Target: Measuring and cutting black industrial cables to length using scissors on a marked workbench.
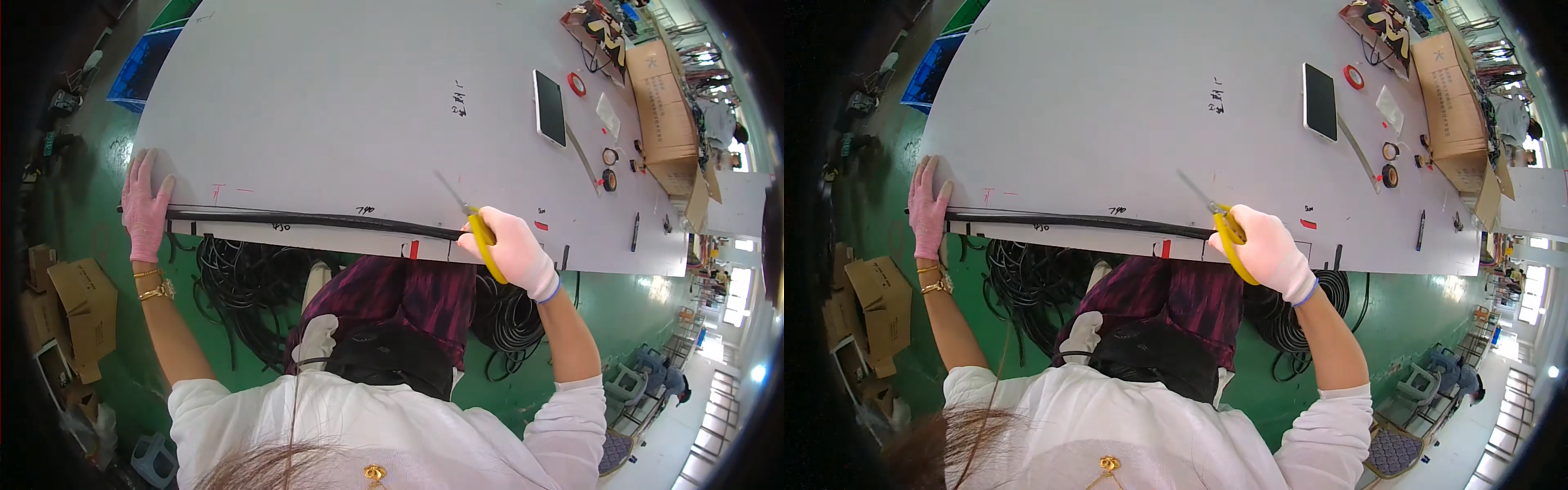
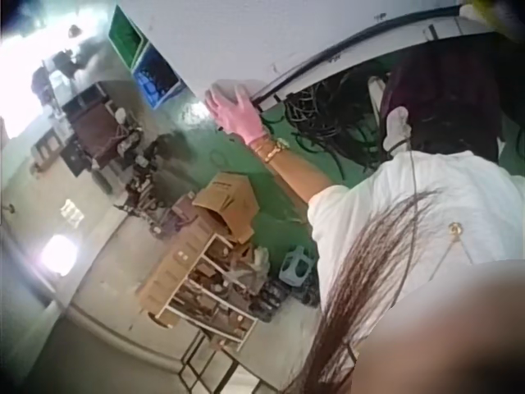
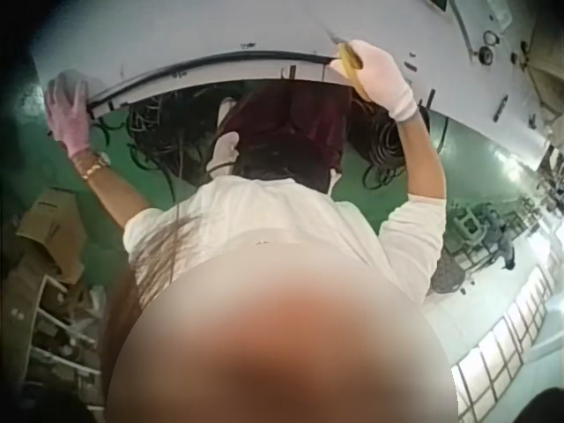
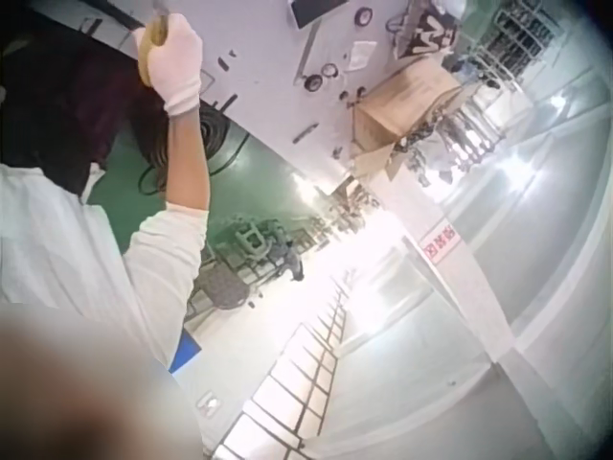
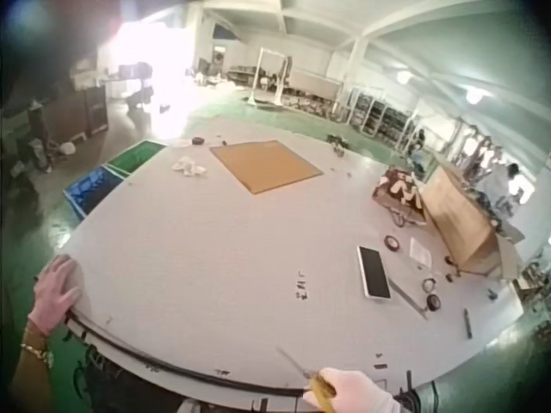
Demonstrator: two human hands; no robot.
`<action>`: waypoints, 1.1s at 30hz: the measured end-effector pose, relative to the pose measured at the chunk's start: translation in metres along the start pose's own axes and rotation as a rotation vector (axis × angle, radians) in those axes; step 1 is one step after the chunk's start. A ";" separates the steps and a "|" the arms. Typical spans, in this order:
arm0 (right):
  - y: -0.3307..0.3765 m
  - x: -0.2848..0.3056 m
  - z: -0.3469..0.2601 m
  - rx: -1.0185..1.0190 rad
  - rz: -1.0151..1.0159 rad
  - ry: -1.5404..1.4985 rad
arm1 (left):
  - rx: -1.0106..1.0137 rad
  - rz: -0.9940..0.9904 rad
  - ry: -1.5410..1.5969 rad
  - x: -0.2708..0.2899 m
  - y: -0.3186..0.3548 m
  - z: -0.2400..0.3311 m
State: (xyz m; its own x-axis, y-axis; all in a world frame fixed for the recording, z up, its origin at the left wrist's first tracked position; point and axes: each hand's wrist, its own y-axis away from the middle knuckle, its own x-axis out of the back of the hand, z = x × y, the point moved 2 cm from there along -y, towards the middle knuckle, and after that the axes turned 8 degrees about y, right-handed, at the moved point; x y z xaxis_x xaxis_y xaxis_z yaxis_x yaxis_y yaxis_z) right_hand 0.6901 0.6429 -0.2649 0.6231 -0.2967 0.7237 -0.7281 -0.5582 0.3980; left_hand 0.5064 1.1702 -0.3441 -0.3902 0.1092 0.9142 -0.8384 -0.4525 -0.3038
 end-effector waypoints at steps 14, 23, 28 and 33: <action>-0.015 -0.002 -0.004 -0.053 -0.064 0.309 | -0.002 0.007 0.009 0.002 -0.001 -0.001; -0.013 -0.005 0.002 -0.035 -0.022 0.324 | 0.010 -0.006 0.007 0.000 0.000 -0.001; -0.016 -0.001 0.004 -0.029 -0.041 0.268 | 0.011 0.001 0.023 0.003 0.000 0.004; -0.016 -0.001 -0.003 -0.028 -0.040 0.328 | 0.021 -0.001 0.045 0.002 -0.001 0.002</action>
State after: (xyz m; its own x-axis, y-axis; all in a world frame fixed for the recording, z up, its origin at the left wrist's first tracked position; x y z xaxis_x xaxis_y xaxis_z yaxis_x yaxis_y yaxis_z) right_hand 0.7004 0.6546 -0.2707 0.5289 -0.0072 0.8487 -0.7155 -0.5416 0.4413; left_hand 0.5076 1.1690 -0.3414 -0.4061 0.1492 0.9016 -0.8310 -0.4708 -0.2964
